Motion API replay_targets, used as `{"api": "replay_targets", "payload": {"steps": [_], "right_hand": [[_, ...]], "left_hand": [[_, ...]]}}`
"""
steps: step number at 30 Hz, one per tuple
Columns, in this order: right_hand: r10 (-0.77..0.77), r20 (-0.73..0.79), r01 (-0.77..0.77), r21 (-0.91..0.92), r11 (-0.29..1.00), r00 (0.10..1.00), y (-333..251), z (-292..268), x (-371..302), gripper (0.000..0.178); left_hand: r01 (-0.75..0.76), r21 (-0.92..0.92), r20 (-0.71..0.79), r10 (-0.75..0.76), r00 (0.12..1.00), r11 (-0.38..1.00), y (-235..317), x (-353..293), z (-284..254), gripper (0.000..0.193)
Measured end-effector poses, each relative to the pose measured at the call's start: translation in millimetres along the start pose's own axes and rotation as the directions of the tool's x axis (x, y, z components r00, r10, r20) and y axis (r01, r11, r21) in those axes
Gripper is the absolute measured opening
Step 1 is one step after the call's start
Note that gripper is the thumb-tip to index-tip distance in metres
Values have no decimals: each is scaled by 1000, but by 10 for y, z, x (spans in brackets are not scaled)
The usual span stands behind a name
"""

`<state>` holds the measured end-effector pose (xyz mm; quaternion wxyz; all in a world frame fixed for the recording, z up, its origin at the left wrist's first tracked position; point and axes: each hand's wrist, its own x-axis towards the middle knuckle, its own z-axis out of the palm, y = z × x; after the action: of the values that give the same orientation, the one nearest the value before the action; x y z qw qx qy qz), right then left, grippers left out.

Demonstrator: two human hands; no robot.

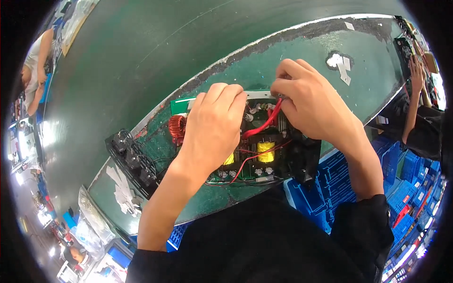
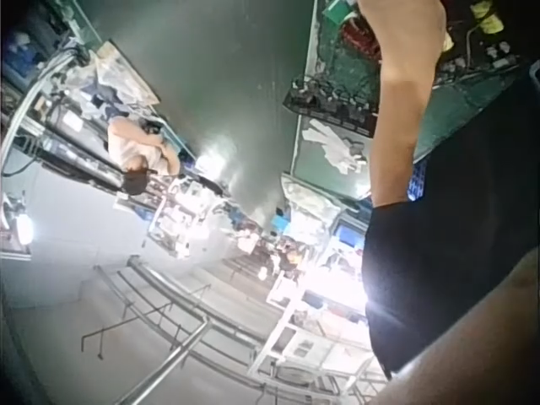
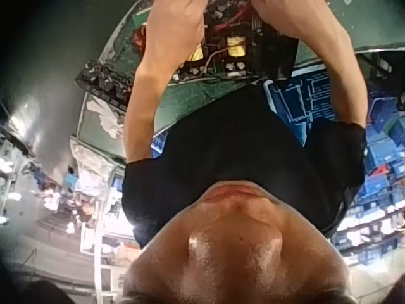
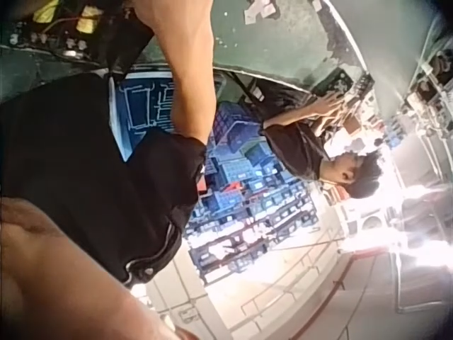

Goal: File edges of a plastic housing and assemble an electronic circuit board into the housing by connecting wires and components.

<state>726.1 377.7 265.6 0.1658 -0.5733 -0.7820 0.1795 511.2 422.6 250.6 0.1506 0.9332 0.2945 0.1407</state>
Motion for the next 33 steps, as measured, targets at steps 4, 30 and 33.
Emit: {"api": "replay_targets", "payload": {"steps": [4,30,33], "right_hand": [[-16,-32,16,-15,1000,999,-4,28,4,19],[-25,118,20,42,999,993,102,-115,142,17],[-63,193,65,-3,998,979,85,-112,188,14]], "left_hand": [[-2,-34,15,2,1000,999,-38,6,18,33],[73,-139,-15,-76,997,988,-71,142,-5,9],[91,-172,10,-91,996,981,-135,154,-30,10]]}}
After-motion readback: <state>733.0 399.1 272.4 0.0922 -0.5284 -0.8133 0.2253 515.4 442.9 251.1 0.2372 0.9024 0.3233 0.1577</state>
